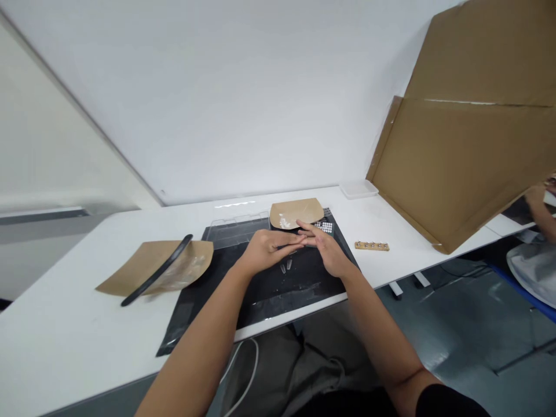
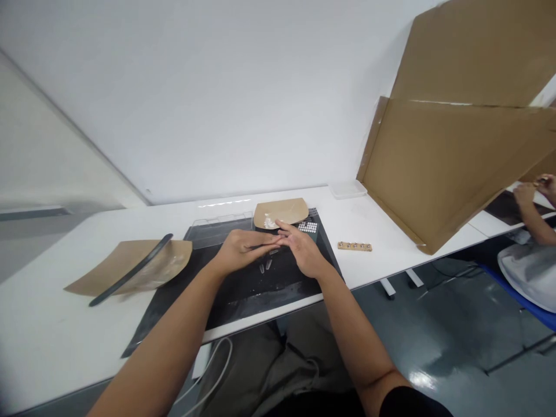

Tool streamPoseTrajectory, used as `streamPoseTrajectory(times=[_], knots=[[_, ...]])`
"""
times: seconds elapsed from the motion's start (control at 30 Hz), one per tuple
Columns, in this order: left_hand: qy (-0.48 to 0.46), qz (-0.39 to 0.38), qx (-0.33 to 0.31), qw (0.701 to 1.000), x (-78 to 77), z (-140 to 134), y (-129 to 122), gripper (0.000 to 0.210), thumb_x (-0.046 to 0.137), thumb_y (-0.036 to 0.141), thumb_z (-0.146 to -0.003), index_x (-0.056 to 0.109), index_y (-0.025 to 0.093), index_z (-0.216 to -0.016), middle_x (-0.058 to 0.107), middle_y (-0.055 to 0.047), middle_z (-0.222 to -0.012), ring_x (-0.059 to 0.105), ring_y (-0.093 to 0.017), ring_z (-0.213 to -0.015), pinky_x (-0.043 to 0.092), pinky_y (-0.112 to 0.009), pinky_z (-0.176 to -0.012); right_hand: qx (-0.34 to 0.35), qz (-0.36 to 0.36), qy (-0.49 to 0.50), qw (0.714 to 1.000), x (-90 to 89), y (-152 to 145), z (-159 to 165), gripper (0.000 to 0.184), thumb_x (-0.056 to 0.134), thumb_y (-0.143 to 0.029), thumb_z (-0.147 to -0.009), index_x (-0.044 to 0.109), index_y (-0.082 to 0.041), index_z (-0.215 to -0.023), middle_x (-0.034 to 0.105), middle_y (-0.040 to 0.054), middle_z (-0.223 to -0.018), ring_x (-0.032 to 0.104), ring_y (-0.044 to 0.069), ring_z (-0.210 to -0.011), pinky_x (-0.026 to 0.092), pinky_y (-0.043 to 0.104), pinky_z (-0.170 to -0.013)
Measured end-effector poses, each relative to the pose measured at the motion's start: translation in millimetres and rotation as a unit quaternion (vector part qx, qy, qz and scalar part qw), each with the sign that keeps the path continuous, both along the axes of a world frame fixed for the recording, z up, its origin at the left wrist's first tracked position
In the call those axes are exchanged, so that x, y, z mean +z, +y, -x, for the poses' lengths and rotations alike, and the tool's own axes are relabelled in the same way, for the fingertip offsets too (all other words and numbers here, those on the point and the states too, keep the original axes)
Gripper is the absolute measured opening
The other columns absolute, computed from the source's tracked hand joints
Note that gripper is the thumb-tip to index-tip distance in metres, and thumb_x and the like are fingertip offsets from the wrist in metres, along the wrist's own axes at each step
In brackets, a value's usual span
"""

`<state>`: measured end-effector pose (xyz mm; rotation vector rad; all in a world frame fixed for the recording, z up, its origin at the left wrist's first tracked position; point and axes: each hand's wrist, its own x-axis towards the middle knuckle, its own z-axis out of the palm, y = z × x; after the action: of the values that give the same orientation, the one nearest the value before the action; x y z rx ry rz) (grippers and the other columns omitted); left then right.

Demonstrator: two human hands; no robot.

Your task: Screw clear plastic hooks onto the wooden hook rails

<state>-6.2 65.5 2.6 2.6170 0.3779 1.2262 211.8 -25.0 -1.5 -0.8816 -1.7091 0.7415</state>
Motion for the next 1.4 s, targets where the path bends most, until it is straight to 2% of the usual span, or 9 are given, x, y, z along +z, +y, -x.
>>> streamPoseTrajectory(times=[0.3, 0.53, 0.73, 0.87, 1.03, 1.1, 1.2, 1.3, 1.4], knots=[[0.023, 0.045, -0.023, 0.998, -1.4, 3.5, 7.0, 0.026, 0.068, 0.033, -0.104, 0.081, 0.031, -0.126, 0.083, -0.004, -0.118, 0.083, -0.023, -0.103, 0.071, -0.036, -0.093, -0.001, -0.021, -0.042, 0.999, 0.8, 0.5, -7.6, 0.08, 0.017, -0.075, -0.108, 0.081, -0.032, -0.127, 0.061, 0.0012, -0.158, 0.052, 0.027, -0.151, 0.034, 0.048, -0.131], [0.011, 0.046, 0.022, 0.999, -7.5, -5.7, 0.3, 0.027, 0.078, 0.046, -0.096, 0.086, 0.021, -0.104, 0.086, -0.007, -0.093, 0.082, -0.021, -0.078, 0.067, -0.03, -0.072, -0.013, -0.031, -0.087, 0.996, 0.4, -2.4, -7.3, 0.084, 0.01, -0.076, -0.106, 0.08, -0.036, -0.129, 0.048, -0.0056, -0.168, 0.018, 0.028, -0.168, 0.009, 0.053, -0.138], [0.041, 0.034, 0.025, 0.998, -3.9, -1.4, 2.8, 0.032, 0.076, 0.051, -0.096, 0.086, 0.022, -0.105, 0.086, -0.006, -0.093, 0.082, -0.021, -0.077, 0.065, -0.029, -0.071, -0.009, -0.04, -0.121, 0.992, -1.2, -1.0, -8.6, 0.081, 0.012, -0.072, -0.109, 0.077, -0.032, -0.135, 0.045, -0.0026, -0.171, 0.02, 0.028, -0.167, 0.014, 0.051, -0.137], [0.06, 0.041, 0.053, 0.996, -1.7, 18.7, 15.1, 0.03, 0.069, 0.05, -0.1, 0.086, 0.027, -0.11, 0.086, -0.004, -0.097, 0.084, -0.022, -0.08, 0.067, -0.031, -0.074, -0.033, -0.045, -0.112, 0.992, -0.3, -0.7, -13.4, 0.078, 0.017, -0.069, -0.111, 0.083, -0.03, -0.123, 0.055, -0.0006, -0.163, 0.024, 0.029, -0.166, 0.02, 0.052, -0.136], [0.023, 0.054, 0.145, 0.988, -2.6, 36.2, 27.7, 0.042, 0.047, 0.036, -0.11, 0.068, 0.027, -0.146, 0.085, -0.005, -0.112, 0.084, -0.025, -0.096, 0.07, -0.043, -0.087, -0.116, -0.073, -0.046, 0.99, -5.7, 6.3, -13.3, 0.038, 0.061, -0.057, -0.105, 0.085, -0.029, -0.098, 0.081, 0.0051, -0.126, 0.054, 0.03, -0.148, 0.034, 0.053, -0.13], [0.0, 0.053, 0.155, 0.987, -2.6, 30.7, 26.3, 0.056, 0.041, 0.026, -0.11, 0.043, 0.026, -0.165, 0.071, -0.011, -0.145, 0.075, -0.027, -0.124, 0.069, -0.045, -0.092, -0.119, -0.066, -0.038, 0.99, -10.6, 10.3, -10.9, 0.029, 0.066, -0.05, -0.103, 0.084, -0.03, -0.092, 0.084, 0.0043, -0.099, 0.063, 0.029, -0.138, 0.04, 0.052, -0.126], [-0.043, 0.011, 0.147, 0.988, -0.8, 9.7, 14.1, 0.073, 0.041, 0.02, -0.108, 0.012, 0.032, -0.174, 0.009, -0.013, -0.182, 0.024, -0.035, -0.166, 0.056, -0.056, -0.114, -0.115, -0.052, -0.033, 0.991, -18.6, 14.5, -5.4, 0.034, 0.051, -0.043, -0.111, 0.082, -0.029, -0.111, 0.081, 0.0041, -0.081, 0.067, 0.026, -0.134, 0.043, 0.052, -0.123], [-0.042, -0.038, 0.164, 0.985, 1.6, -16.3, -8.4, 0.088, 0.05, 0.031, -0.109, -0.01, 0.033, -0.173, -0.019, -0.014, -0.18, -0.009, -0.041, -0.167, 0.023, -0.072, -0.129, -0.079, -0.003, 0.029, 0.996, -24.0, 15.8, 4.1, 0.043, 0.048, -0.044, -0.109, 0.065, -0.028, -0.144, 0.082, 0.0078, -0.119, 0.062, 0.026, -0.14, 0.046, 0.052, -0.121], [0.058, -0.099, 0.097, 0.989, 4.3, -37.3, -30.6, 0.093, 0.054, 0.046, -0.106, -0.006, 0.025, -0.174, -0.008, -0.019, -0.181, -0.003, -0.044, -0.167, 0.012, -0.072, -0.13, 0.049, 0.129, 0.162, 0.977, -22.6, 14.0, 14.7, 0.059, 0.058, -0.046, -0.097, 0.056, -0.027, -0.154, 0.069, 0.0089, -0.146, 0.06, 0.029, -0.143, 0.05, 0.053, -0.118]])
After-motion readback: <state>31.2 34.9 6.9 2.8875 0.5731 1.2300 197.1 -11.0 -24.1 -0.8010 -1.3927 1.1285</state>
